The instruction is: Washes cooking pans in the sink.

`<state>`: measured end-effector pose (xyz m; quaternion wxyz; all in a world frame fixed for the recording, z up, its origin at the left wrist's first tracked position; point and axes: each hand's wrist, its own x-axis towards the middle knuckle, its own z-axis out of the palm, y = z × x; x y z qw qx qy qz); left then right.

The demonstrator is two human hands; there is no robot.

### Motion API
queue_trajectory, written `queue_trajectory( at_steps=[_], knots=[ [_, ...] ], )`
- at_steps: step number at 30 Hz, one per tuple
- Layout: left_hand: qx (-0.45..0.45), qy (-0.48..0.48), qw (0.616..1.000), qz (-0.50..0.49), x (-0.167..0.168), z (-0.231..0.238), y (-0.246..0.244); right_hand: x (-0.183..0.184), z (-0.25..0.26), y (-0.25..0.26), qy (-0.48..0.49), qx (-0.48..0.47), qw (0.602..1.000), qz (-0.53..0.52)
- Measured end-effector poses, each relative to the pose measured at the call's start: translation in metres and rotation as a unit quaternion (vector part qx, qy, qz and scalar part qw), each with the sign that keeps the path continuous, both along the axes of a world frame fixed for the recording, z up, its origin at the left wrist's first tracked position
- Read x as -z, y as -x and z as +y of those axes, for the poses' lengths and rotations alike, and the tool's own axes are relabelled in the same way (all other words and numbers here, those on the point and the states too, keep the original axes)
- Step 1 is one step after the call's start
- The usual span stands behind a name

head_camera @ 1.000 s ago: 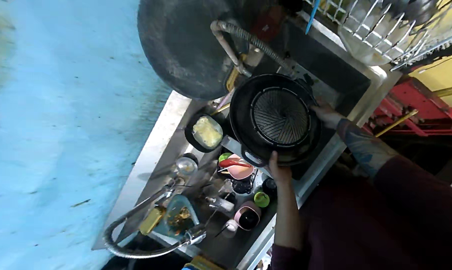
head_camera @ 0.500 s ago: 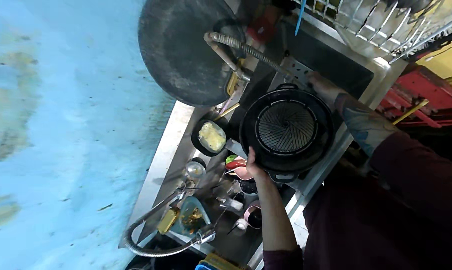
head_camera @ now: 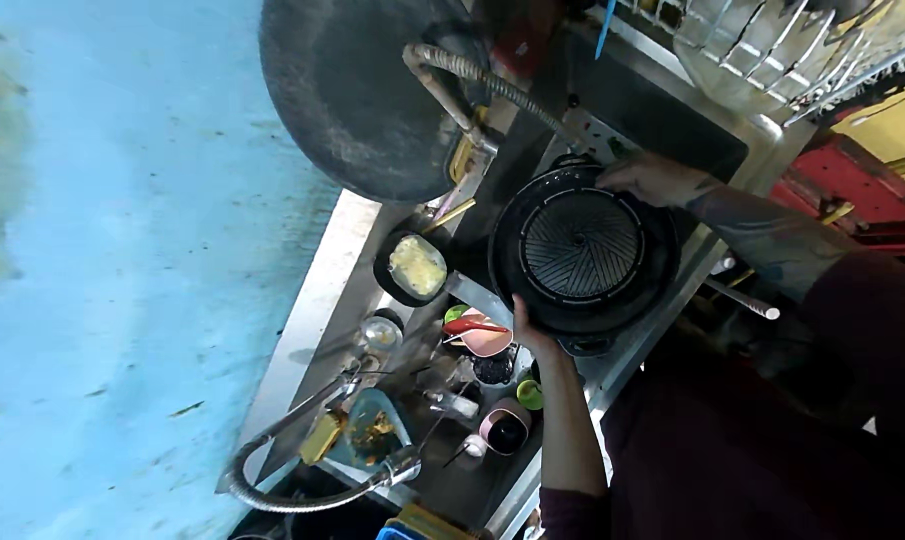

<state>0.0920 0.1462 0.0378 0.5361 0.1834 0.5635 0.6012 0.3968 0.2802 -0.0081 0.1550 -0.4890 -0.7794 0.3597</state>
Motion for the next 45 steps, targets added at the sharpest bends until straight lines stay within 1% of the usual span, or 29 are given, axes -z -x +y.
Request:
queue_trajectory(
  at_steps=[3, 6, 8, 9, 11, 14, 17, 19, 21, 23, 24, 26, 27, 29, 30, 31, 33, 36, 37, 38, 40, 42, 43, 45],
  knots=[
    [0.027, -0.001, 0.999, -0.026, 0.001, 0.002, -0.003, 0.005, 0.028, 0.02, -0.02, 0.038, 0.999, -0.028],
    [0.054, 0.019, 0.998, -0.017, -0.008, 0.004, -0.014, 0.002, 0.063, 0.054, 0.038, 0.031, 0.996, -0.079],
    [0.08, 0.034, 0.996, -0.008, -0.009, 0.007, -0.017, -0.001, 0.077, 0.083, 0.066, 0.01, 0.996, -0.054],
    [0.092, 0.037, 0.995, -0.007, -0.009, 0.009, -0.018, -0.005, 0.082, 0.098, 0.064, -0.021, 0.997, -0.025],
    [0.115, 0.038, 0.993, -0.001, -0.008, 0.013, -0.017, -0.023, 0.079, 0.128, 0.054, -0.083, 0.995, -0.006],
    [0.141, -0.003, 0.99, 0.0, -0.004, 0.025, -0.013, -0.044, 0.051, 0.162, 0.033, -0.169, 0.984, 0.047],
    [0.142, -0.03, 0.989, -0.011, 0.001, 0.035, -0.004, -0.057, 0.021, 0.177, 0.018, -0.254, 0.962, 0.094],
    [0.141, -0.04, 0.989, -0.021, -0.002, 0.038, -0.002, -0.06, 0.018, 0.178, 0.014, -0.276, 0.954, 0.113],
    [0.148, -0.057, 0.987, -0.033, -0.004, 0.039, 0.001, -0.057, 0.025, 0.183, 0.012, -0.254, 0.961, 0.109],
    [0.157, -0.073, 0.984, -0.048, -0.006, 0.037, 0.004, -0.05, 0.044, 0.186, 0.016, -0.171, 0.982, 0.08],
    [0.143, -0.067, 0.986, -0.05, -0.01, 0.035, 0.002, -0.044, 0.058, 0.182, 0.021, -0.118, 0.991, 0.067],
    [0.115, -0.056, 0.991, -0.039, -0.018, 0.032, 0.001, -0.026, 0.087, 0.161, 0.042, -0.026, 0.998, 0.026],
    [0.102, -0.053, 0.993, -0.039, -0.02, 0.031, 0.001, -0.014, 0.096, 0.145, 0.052, 0.005, 0.999, 0.008],
    [0.091, -0.062, 0.993, -0.049, -0.02, 0.03, 0.001, 0.019, 0.098, 0.109, 0.065, 0.061, 0.996, -0.017],
    [0.09, -0.073, 0.992, -0.052, -0.019, 0.031, 0.0, 0.026, 0.092, 0.092, 0.071, 0.082, 0.992, -0.065],
    [0.091, -0.084, 0.991, -0.053, -0.017, 0.031, 0.0, 0.025, 0.082, 0.078, 0.077, 0.097, 0.985, -0.122],
    [0.067, -0.084, 0.993, -0.049, -0.013, 0.033, -0.004, 0.008, 0.054, 0.056, 0.12, 0.079, 0.971, -0.192],
    [0.028, -0.085, 0.996, -0.012, -0.005, 0.04, -0.01, -0.046, 0.004, 0.037, 0.259, 0.031, 0.944, -0.204],
    [0.021, -0.078, 0.997, 0.012, -0.003, 0.04, -0.013, -0.053, -0.013, 0.034, 0.288, 0.028, 0.939, -0.186],
    [0.018, -0.067, 0.997, 0.03, -0.001, 0.04, -0.015, -0.051, -0.031, 0.031, 0.301, 0.029, 0.94, -0.158],
    [0.009, -0.033, 0.998, 0.057, 0.004, 0.036, -0.021, -0.025, -0.072, 0.029, 0.283, 0.028, 0.955, -0.087],
    [0.001, -0.023, 0.997, 0.069, 0.012, 0.033, -0.027, -0.015, -0.103, 0.041, 0.277, 0.042, 0.96, 0.008],
    [0.0, -0.029, 0.997, 0.07, 0.015, 0.031, -0.03, -0.017, -0.114, 0.051, 0.279, 0.063, 0.957, 0.057],
    [-0.011, -0.036, 0.996, 0.078, 0.016, 0.027, -0.038, -0.034, -0.126, 0.083, 0.288, 0.12, 0.939, 0.145]
  ],
)
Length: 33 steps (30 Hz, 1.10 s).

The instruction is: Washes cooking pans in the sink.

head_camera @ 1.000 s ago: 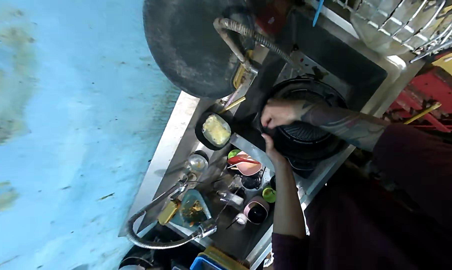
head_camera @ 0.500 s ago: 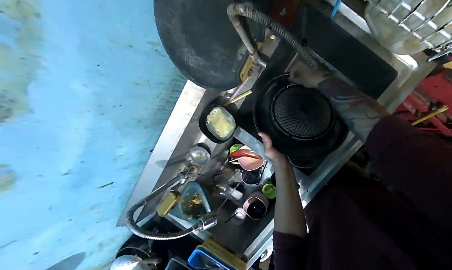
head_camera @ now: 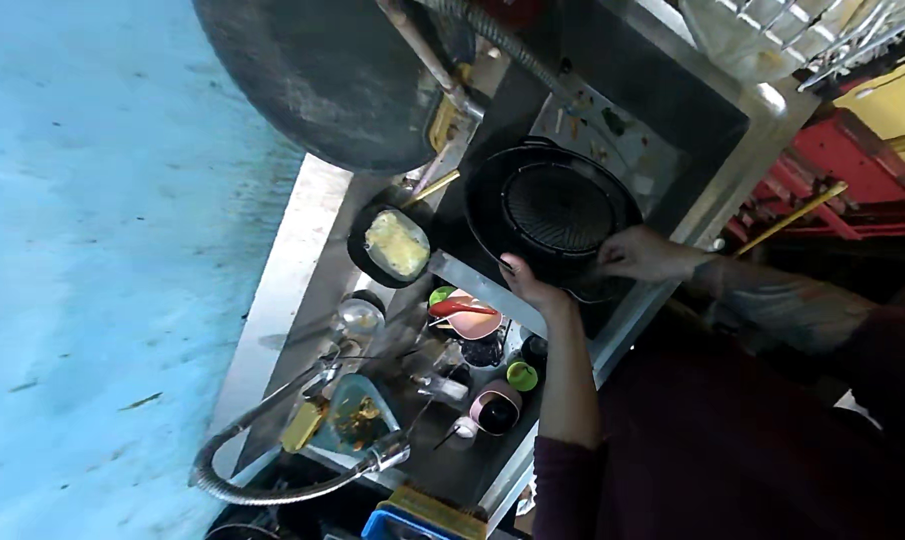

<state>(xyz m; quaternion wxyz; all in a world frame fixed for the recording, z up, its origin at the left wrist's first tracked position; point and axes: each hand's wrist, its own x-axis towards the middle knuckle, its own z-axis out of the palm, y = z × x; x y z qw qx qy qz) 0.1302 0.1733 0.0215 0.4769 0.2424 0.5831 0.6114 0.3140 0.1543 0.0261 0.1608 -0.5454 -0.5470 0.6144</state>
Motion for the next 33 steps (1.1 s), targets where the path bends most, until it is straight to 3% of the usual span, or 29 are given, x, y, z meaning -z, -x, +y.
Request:
queue_trajectory(
  at_steps=[3, 7, 9, 12, 15, 18, 21, 25, 29, 32, 33],
  knots=[
    [-0.009, 0.019, 0.999, 0.025, -0.002, -0.009, -0.017, -0.023, 0.002, 0.047, -0.003, 0.08, 0.995, 0.055],
    [-0.016, -0.014, 1.0, -0.007, -0.001, -0.019, -0.018, -0.027, 0.012, 0.024, 0.002, -0.03, 1.0, -0.004],
    [-0.008, -0.028, 0.999, -0.029, -0.005, -0.025, -0.012, -0.016, 0.015, -0.01, -0.009, -0.078, 0.993, -0.084],
    [0.011, -0.058, 0.997, -0.044, -0.012, -0.027, -0.002, 0.011, 0.041, -0.056, -0.015, -0.078, 0.976, -0.205],
    [0.039, -0.073, 0.995, -0.058, -0.013, -0.028, 0.001, 0.047, 0.09, -0.064, -0.128, -0.062, 0.939, -0.312],
    [0.053, -0.078, 0.993, -0.075, -0.014, -0.028, -0.004, 0.072, 0.129, -0.063, -0.259, -0.093, 0.9, -0.34],
    [0.034, -0.083, 0.993, -0.076, -0.02, -0.021, -0.009, 0.061, 0.125, -0.065, -0.243, -0.143, 0.891, -0.355],
    [-0.022, -0.075, 0.996, -0.042, -0.007, -0.006, -0.011, 0.032, 0.061, -0.072, -0.122, -0.159, 0.95, -0.239],
    [-0.032, -0.044, 0.998, -0.02, 0.002, -0.005, -0.024, -0.011, 0.002, -0.019, 0.004, -0.04, 0.998, -0.041],
    [-0.042, 0.043, 0.998, -0.01, -0.026, 0.002, -0.048, -0.005, -0.012, -0.001, -0.048, -0.004, 0.999, 0.012],
    [-0.042, 0.035, 0.999, 0.001, -0.018, 0.001, -0.046, -0.001, -0.013, -0.007, -0.076, -0.021, 0.997, -0.005]
  ],
)
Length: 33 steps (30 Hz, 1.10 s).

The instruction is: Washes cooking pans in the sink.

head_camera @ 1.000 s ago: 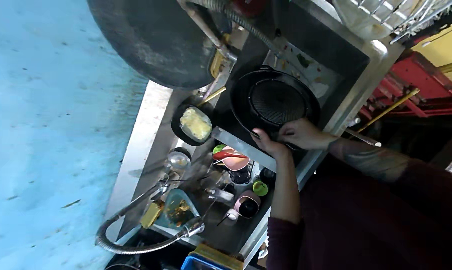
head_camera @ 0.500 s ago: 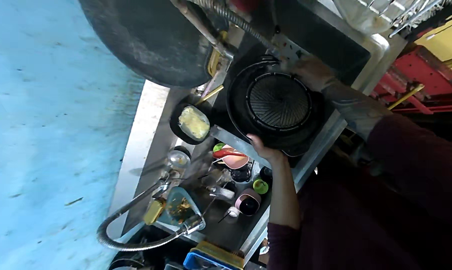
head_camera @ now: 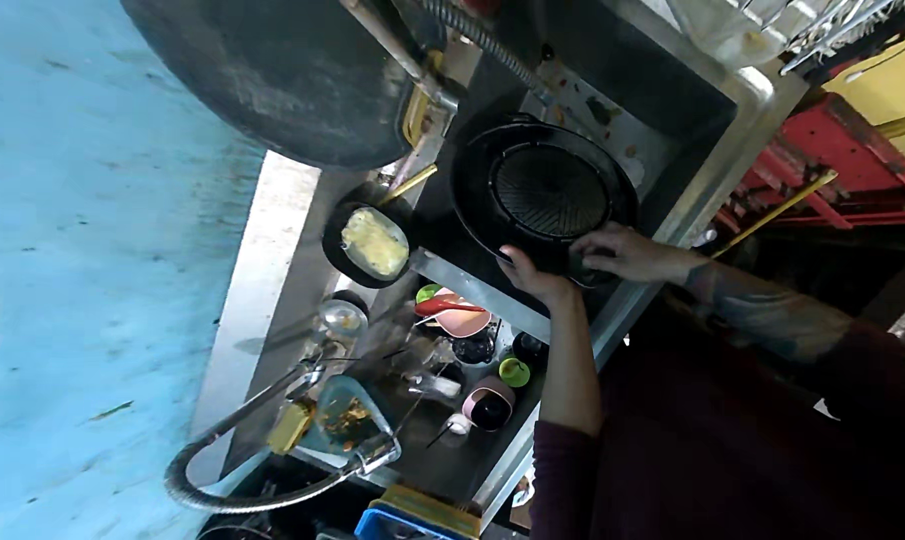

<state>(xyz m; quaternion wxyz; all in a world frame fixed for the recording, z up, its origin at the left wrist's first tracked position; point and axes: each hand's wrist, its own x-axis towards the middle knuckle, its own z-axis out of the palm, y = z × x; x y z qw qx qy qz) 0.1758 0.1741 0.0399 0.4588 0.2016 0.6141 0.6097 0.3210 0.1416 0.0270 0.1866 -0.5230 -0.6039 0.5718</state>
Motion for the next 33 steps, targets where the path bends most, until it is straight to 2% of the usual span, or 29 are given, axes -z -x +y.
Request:
queue_trajectory(
  at_steps=[3, 5, 8, 11, 13, 16, 19, 21, 23, 25, 27, 29, 31, 33],
  knots=[
    [-0.024, -0.039, 0.999, -0.005, 0.03, -0.002, 0.014, 0.015, 0.005, -0.036, -0.097, -0.073, 0.989, -0.084],
    [-0.042, -0.011, 0.999, -0.033, 0.028, 0.001, 0.015, 0.016, 0.011, -0.052, -0.086, -0.123, 0.985, -0.091],
    [-0.056, 0.03, 0.995, -0.078, 0.024, 0.008, 0.012, -0.007, 0.017, -0.036, -0.018, -0.151, 0.988, -0.018],
    [-0.042, 0.067, 0.995, -0.056, 0.024, 0.011, 0.008, -0.026, 0.018, -0.005, -0.053, -0.166, 0.984, -0.031],
    [-0.025, 0.088, 0.995, -0.043, 0.018, 0.019, 0.007, -0.026, 0.018, 0.006, -0.107, -0.152, 0.98, -0.067],
    [0.057, 0.111, 0.992, -0.005, 0.006, 0.036, 0.007, -0.029, 0.026, 0.003, -0.119, -0.045, 0.989, -0.069],
    [0.179, 0.136, 0.973, -0.044, -0.006, 0.048, 0.02, -0.035, 0.048, -0.008, -0.011, 0.133, 0.991, -0.015],
    [0.223, 0.108, 0.968, -0.027, 0.001, 0.048, 0.031, -0.031, 0.053, -0.007, 0.045, 0.262, 0.963, 0.048],
    [0.237, 0.116, 0.964, 0.018, 0.014, 0.038, 0.039, -0.039, 0.043, -0.001, 0.116, 0.365, 0.915, 0.126],
    [0.216, 0.165, 0.961, 0.048, 0.024, 0.018, 0.037, -0.029, 0.037, 0.001, 0.167, 0.429, 0.867, 0.191],
    [0.152, 0.241, 0.958, 0.045, 0.036, -0.01, 0.031, 0.006, 0.042, -0.002, 0.16, 0.485, 0.817, 0.267],
    [0.088, 0.317, 0.944, 0.031, 0.049, -0.035, 0.025, 0.024, 0.044, -0.005, 0.148, 0.518, 0.785, 0.306],
    [0.047, 0.344, 0.937, -0.03, 0.059, -0.049, 0.023, 0.019, 0.038, -0.005, 0.151, 0.542, 0.766, 0.31],
    [0.028, 0.316, 0.94, -0.128, 0.061, -0.052, 0.027, 0.011, 0.024, -0.01, 0.155, 0.54, 0.757, 0.334]
  ],
)
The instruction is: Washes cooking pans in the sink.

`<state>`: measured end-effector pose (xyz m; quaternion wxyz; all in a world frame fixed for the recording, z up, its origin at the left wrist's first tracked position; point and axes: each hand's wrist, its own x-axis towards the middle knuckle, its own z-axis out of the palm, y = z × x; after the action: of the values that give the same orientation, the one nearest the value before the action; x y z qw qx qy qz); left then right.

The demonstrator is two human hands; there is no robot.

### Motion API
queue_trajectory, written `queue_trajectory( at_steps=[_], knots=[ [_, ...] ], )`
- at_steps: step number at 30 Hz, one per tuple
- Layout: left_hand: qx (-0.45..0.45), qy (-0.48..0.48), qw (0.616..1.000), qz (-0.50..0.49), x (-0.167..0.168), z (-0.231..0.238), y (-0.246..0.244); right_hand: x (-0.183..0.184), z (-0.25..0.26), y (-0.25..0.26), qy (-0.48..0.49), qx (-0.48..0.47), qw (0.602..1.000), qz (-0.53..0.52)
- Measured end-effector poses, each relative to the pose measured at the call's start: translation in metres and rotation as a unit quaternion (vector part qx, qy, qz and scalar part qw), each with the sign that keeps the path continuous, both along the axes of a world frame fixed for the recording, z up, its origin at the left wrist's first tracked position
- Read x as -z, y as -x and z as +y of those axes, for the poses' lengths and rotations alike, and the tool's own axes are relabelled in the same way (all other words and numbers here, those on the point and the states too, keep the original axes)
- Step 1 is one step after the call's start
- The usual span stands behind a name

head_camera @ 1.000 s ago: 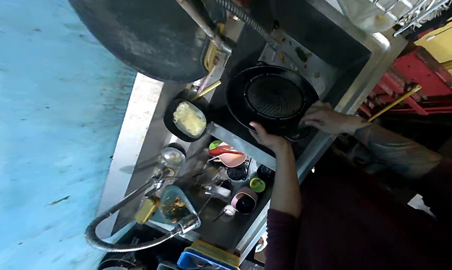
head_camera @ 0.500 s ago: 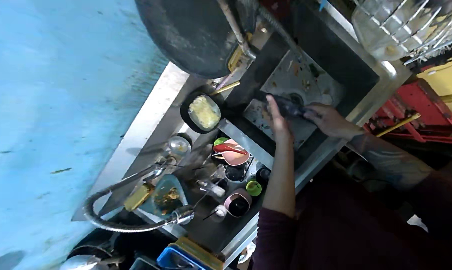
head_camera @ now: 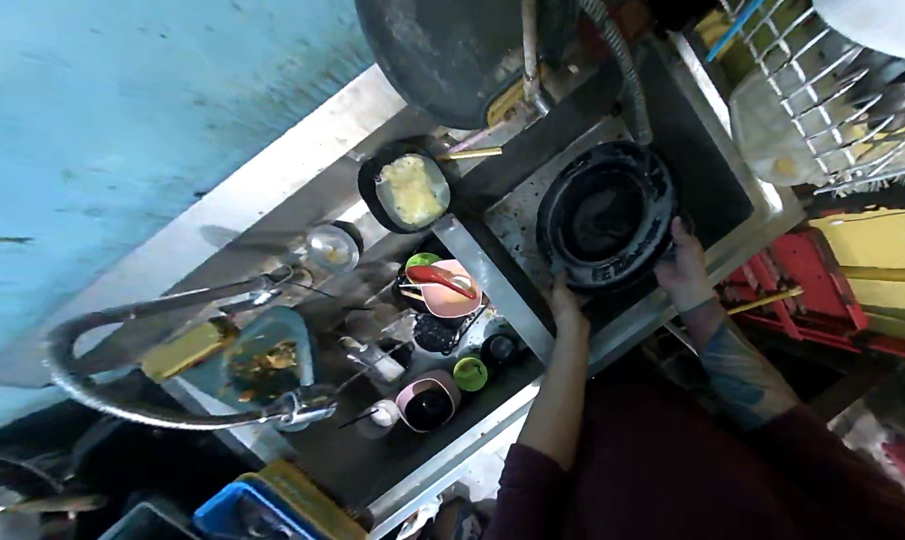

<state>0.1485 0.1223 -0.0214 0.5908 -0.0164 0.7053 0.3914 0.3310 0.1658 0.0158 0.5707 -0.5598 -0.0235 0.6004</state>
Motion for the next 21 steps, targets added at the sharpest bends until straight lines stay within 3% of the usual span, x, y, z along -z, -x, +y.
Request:
queue_trajectory(
  at_steps=[3, 5, 7, 12, 14, 18, 21],
  knots=[
    [-0.051, -0.084, 0.98, -0.173, 0.008, 0.01, 0.014, -0.014, -0.008, 0.002, -0.024, 0.033, 0.998, 0.049],
    [-0.061, -0.122, 0.969, -0.208, 0.019, 0.02, 0.016, -0.033, -0.013, 0.013, -0.023, 0.028, 0.999, 0.018],
    [-0.031, -0.098, 0.976, -0.194, 0.027, 0.028, 0.013, -0.052, -0.025, 0.024, -0.024, -0.007, 0.999, -0.036],
    [0.178, -0.011, 0.968, -0.176, 0.042, 0.05, 0.007, -0.073, -0.031, 0.03, -0.051, 0.006, 0.992, -0.119],
    [0.257, -0.005, 0.96, -0.114, 0.047, 0.06, 0.003, -0.084, -0.037, 0.027, -0.054, 0.001, 0.989, -0.139],
    [0.393, 0.007, 0.919, 0.001, 0.049, 0.084, -0.005, -0.099, -0.047, 0.026, -0.06, -0.019, 0.984, -0.166],
    [0.441, -0.033, 0.896, 0.044, 0.06, 0.105, -0.014, -0.1, -0.052, 0.021, -0.066, -0.032, 0.982, -0.177]
  ],
)
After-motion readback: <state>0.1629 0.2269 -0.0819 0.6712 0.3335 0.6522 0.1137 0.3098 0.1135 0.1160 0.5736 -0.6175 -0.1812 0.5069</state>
